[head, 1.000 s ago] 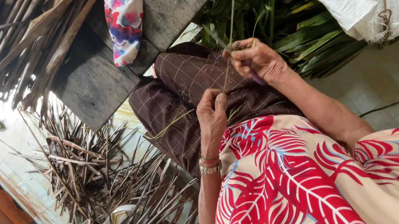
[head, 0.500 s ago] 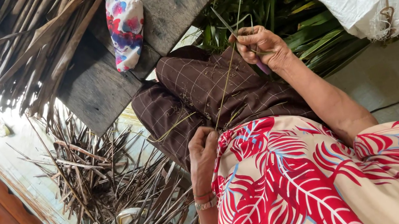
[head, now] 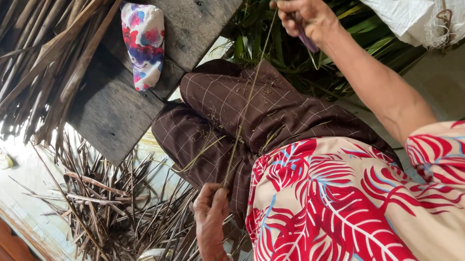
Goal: Stripping the leafy part from palm midribs using a small knife
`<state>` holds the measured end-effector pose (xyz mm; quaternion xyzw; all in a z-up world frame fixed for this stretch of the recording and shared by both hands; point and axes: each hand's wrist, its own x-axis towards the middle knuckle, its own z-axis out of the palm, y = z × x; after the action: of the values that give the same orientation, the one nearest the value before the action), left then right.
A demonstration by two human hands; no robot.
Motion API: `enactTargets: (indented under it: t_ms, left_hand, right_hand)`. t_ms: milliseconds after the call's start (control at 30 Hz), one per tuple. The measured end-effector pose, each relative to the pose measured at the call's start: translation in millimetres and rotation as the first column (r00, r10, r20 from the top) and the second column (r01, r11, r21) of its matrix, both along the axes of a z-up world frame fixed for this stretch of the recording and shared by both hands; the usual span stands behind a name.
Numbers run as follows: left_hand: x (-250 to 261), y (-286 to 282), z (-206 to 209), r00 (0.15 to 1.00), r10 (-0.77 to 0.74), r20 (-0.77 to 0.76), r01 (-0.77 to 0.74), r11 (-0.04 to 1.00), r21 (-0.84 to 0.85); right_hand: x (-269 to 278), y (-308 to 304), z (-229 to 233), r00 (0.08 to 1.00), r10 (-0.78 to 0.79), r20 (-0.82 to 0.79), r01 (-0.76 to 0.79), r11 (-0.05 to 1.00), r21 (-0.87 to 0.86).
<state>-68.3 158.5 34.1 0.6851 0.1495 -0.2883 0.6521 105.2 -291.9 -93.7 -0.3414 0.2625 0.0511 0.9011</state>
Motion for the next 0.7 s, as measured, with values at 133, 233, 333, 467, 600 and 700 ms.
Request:
enactTargets:
  t_ms: [133,233,333,467,600,700]
  left_hand:
    - [3,8,4,0.992,0.124,-0.038,-0.127,0.985,-0.113]
    - [8,8,3,0.981,0.191,0.014,-0.188,0.976,-0.11]
    - [12,3,0,0.969,0.238,0.062,-0.233,0.969,-0.081]
    - [23,-10,3,0.974,0.169,0.152,-0.167,0.986,-0.029]
    - [37,-27,11,0.969,0.09,0.228,-0.109,0.992,0.068]
    - [47,-35,16,0.941,0.072,0.33,-0.106,0.991,0.085]
  right_hand:
    - [25,-18,-23,0.999,-0.042,-0.004,0.041,0.981,-0.187]
    - [37,-34,-85,0.989,0.139,-0.055,-0.139,0.723,-0.676]
    - [34,-55,-156,0.765,0.177,-0.619,-0.523,-0.391,-0.758]
    - [3,-72,-140,0.733,0.109,-0.672,-0.619,-0.304,-0.724]
    - [-21,-84,-115,0.799,0.076,-0.596,-0.569,-0.225,-0.791]
    - [-27,-86,-94,0.833,0.107,-0.543,-0.523,-0.173,-0.835]
